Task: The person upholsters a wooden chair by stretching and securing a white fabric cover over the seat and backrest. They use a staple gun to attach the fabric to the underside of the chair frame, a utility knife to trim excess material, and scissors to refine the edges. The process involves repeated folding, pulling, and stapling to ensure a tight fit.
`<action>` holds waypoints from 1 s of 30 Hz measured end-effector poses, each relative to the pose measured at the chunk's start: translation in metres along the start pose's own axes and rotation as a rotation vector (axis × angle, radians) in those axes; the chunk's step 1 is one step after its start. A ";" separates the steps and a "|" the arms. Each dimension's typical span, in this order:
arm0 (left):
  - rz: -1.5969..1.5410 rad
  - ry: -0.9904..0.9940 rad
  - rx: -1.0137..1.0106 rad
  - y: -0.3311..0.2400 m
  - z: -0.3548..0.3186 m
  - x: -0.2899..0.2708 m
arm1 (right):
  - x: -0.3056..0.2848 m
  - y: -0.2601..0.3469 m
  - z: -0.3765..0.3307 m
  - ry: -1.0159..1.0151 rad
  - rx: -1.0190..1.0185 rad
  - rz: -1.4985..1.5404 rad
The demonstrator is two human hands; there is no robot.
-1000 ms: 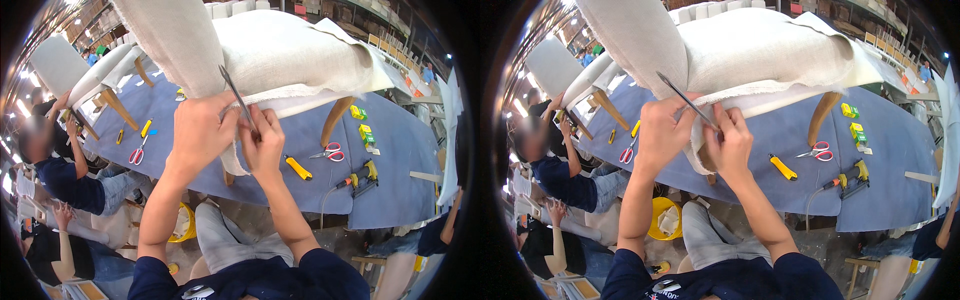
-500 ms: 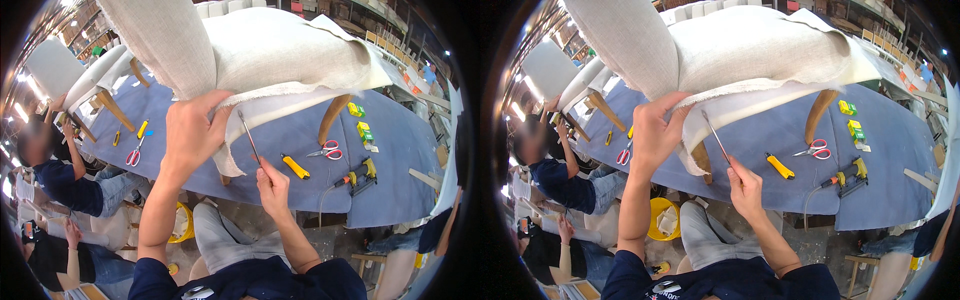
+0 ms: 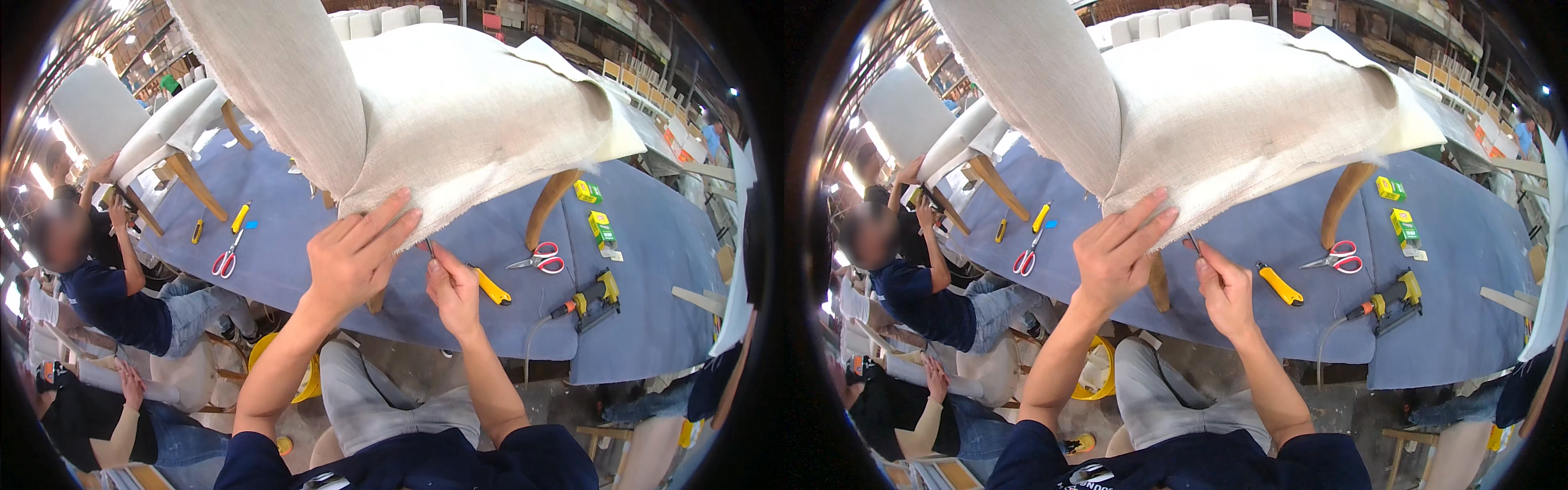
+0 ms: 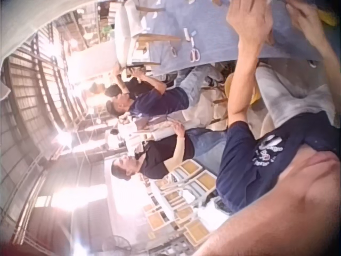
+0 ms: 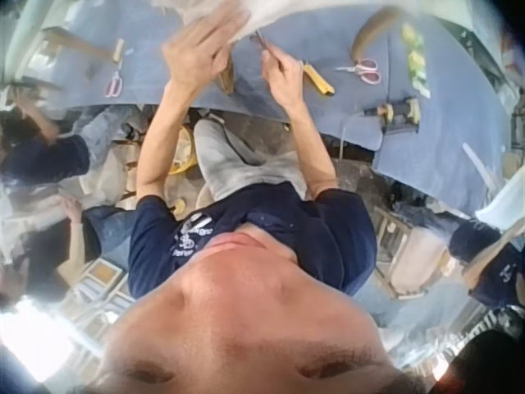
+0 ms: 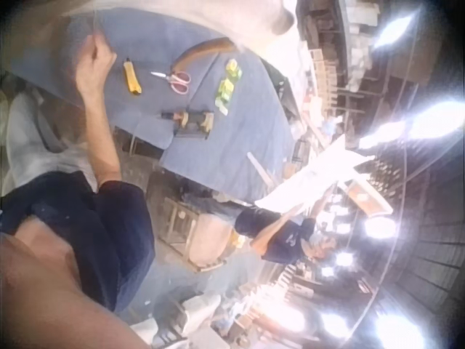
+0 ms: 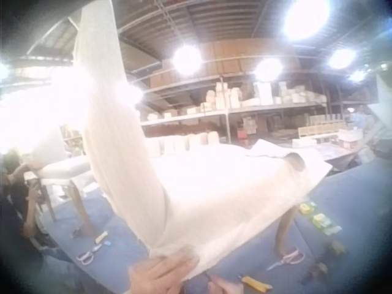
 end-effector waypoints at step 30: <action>0.023 -0.109 -0.093 -0.022 -0.019 0.006 | -0.302 -0.106 0.017 -0.680 0.193 -0.318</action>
Point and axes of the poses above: each hand's wrist, its own z-axis towards the middle knuckle, its own x-axis out of the palm, y = z × x, the point moved 4 cm from there along z, towards the middle knuckle, and after that the axes turned 3 degrees about x, right-handed, at the moved point
